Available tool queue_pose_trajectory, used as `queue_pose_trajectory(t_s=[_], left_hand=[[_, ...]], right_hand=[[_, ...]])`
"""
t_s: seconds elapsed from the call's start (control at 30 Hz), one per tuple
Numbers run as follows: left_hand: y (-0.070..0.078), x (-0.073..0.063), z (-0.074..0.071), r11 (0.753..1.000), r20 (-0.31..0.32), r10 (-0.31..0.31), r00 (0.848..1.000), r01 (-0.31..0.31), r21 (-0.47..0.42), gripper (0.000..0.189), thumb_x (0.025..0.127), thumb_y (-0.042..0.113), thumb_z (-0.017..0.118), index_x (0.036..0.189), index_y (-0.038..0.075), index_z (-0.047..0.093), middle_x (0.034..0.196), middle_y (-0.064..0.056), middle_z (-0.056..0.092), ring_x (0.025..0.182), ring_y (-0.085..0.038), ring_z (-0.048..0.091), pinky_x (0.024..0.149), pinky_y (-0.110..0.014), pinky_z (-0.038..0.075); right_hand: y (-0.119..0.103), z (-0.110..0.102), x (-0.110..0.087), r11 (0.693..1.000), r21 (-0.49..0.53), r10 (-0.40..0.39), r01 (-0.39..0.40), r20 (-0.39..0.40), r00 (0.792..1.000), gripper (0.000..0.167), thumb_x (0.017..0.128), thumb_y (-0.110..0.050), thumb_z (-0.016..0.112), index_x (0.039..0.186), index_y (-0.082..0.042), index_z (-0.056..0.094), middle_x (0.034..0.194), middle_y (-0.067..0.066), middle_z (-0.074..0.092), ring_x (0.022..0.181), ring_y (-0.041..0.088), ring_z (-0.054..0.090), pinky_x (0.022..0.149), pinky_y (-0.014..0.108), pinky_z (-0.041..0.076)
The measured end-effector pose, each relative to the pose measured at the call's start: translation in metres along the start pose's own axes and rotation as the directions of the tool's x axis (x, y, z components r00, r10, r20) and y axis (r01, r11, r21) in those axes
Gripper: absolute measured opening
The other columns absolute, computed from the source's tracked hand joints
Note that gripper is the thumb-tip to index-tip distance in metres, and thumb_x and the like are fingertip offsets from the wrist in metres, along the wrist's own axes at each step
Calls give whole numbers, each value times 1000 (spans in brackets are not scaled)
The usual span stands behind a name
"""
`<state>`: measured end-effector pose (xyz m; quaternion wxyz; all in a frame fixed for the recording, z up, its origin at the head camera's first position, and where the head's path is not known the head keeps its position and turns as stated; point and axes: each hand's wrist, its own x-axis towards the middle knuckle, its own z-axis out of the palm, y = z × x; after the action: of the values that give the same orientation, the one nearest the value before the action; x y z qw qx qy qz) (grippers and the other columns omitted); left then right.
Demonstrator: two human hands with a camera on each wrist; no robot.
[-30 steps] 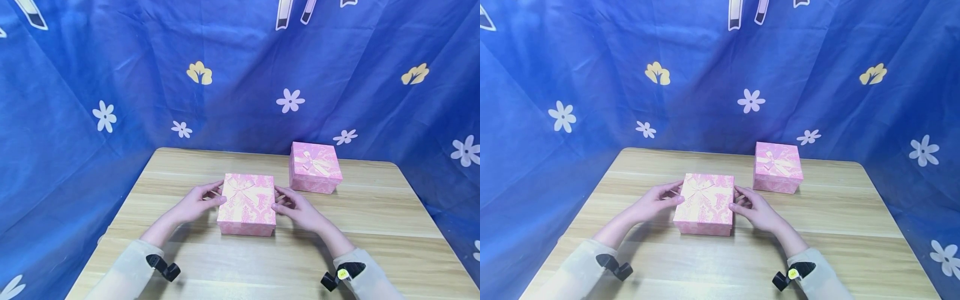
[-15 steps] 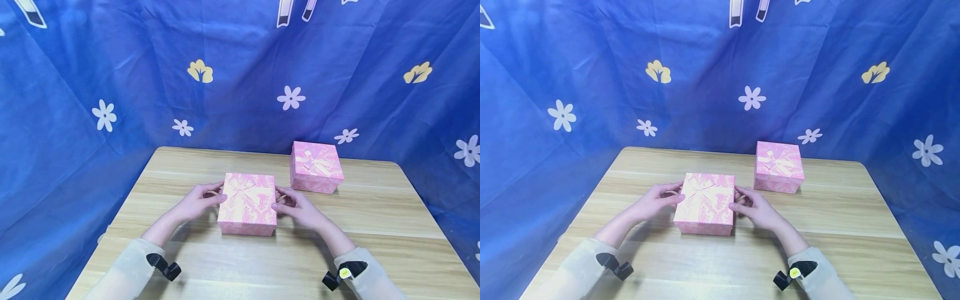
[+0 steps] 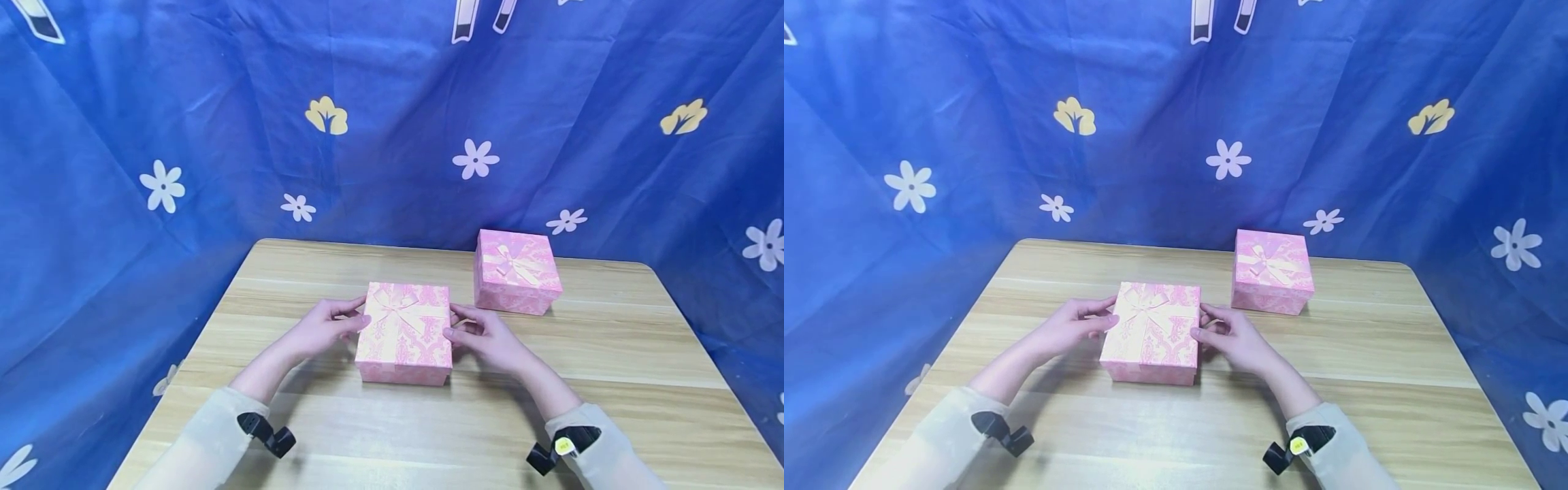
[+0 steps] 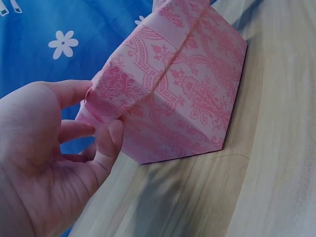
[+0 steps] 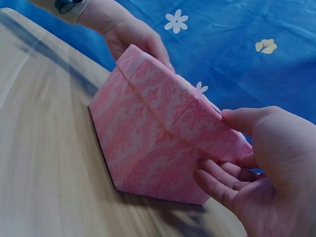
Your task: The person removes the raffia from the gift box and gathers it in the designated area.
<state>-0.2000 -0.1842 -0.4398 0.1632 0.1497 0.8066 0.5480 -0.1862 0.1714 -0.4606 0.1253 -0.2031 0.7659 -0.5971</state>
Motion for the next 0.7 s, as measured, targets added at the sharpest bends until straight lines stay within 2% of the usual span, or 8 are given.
queue_pose_trajectory(t_s=[0.17, 0.33, 0.57, 0.7], left_hand=[[5, 0, -2, 1000, 2, -23, 1000, 23, 2, 63, 102, 25, 73, 156, 1, 50, 145, -22, 61, 91, -31, 68, 83, -53, 59], [9, 2, -3, 999, 5, -30, 1000, 30, 20, 65, 102, 27, 73, 156, 1, 48, 125, -18, 71, 99, -32, 68, 85, -53, 58], [9, 3, -3, 999, 18, -35, 999, 35, 16, 65, 101, 26, 73, 156, 0, 49, 113, -12, 74, 95, -32, 70, 85, -53, 58], [9, 4, -3, 999, 36, -42, 998, 42, -9, 62, 103, 24, 72, 154, -2, 49, 110, -9, 72, 87, -26, 68, 85, -46, 60]], right_hand=[[-4, -1, 2, 1000, 19, 14, -14, -6, 1000, 66, 100, -12, 75, 154, 12, 45, 118, 22, 67, 97, 23, 73, 84, 35, 61], [-6, -3, 2, 1000, 2, -15, 15, -7, 1000, 65, 101, -10, 73, 153, 14, 44, 113, 21, 69, 93, 22, 73, 84, 44, 61], [-6, -4, 1, 1000, 3, 13, -13, -28, 1000, 64, 101, -11, 74, 154, 11, 45, 115, 18, 68, 95, 21, 73, 83, 33, 61], [-7, -5, 0, 1000, 0, 16, -16, -35, 999, 64, 100, -10, 74, 154, 11, 45, 117, 18, 68, 96, 21, 72, 83, 31, 61]])
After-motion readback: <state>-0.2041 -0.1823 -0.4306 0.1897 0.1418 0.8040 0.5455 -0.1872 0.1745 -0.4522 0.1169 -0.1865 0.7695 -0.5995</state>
